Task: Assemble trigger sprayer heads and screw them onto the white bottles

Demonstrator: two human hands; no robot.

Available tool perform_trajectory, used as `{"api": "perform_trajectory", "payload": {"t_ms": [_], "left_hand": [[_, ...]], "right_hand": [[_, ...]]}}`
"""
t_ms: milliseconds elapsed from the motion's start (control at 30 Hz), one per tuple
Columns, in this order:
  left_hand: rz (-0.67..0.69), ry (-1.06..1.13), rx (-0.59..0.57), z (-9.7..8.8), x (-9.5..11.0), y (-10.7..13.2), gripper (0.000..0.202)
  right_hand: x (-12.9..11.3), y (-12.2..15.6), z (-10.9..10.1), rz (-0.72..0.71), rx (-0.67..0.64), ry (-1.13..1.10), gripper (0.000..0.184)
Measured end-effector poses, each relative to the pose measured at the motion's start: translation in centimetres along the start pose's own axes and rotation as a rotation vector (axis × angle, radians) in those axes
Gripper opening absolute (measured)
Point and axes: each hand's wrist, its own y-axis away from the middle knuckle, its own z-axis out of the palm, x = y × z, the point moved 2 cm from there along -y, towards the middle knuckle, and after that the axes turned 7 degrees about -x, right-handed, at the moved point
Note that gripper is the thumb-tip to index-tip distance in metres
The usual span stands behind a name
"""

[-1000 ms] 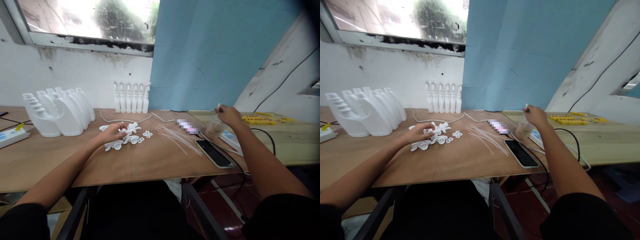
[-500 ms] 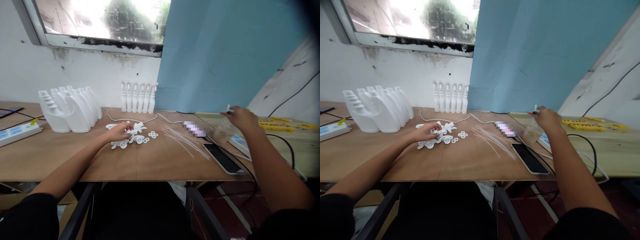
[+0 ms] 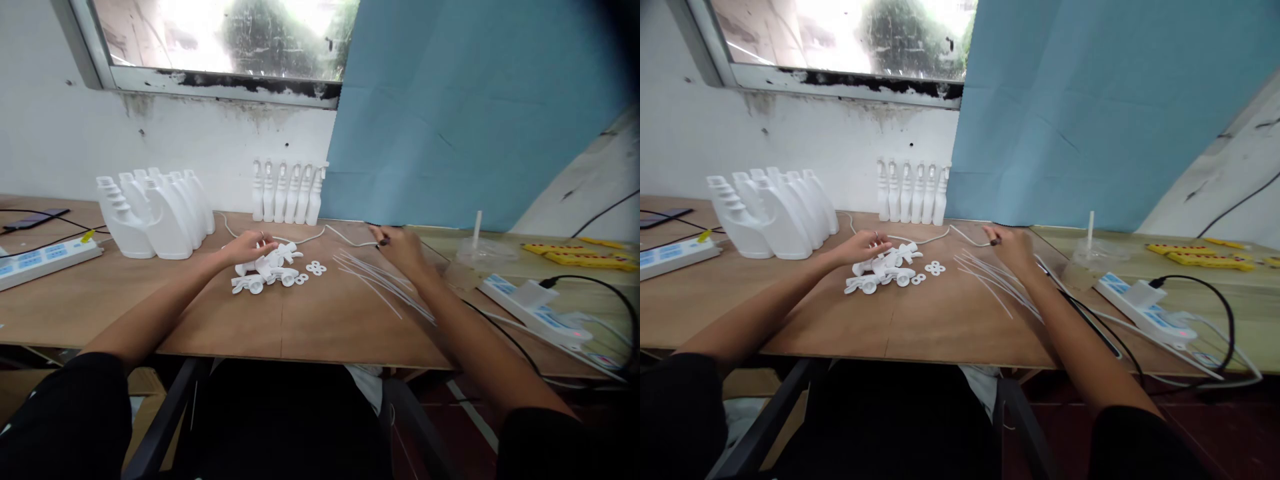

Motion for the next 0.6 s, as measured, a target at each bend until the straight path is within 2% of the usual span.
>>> {"api": "perform_trajectory", "payload": {"t_ms": [100,267,400,600], "left_hand": [[-0.085,-0.089,0.013,-1.3,-2.6,-2.6,0.044],[-0.293,-0.337,0.041,-3.0,-7.5,-7.7,0.037],[-0.395,-0.409,0.013,-2.6,-9.7,-11.3,0.054],[-0.548,-0.448,-0.038,-1.3,-11.1,-15.3,0.071]], "right_hand": [[-2.5,0.5,1.5,-0.087,-0.054,-0.13,0.046],[-5.1,1.6,2.5,-0.162,-0.202,-0.284,0.049],[-5.1,1.9,3.0,-0.184,-0.211,-0.342,0.05],[-4.1,2.0,2.7,-0.145,-0.193,-0.418,0.055]]}}
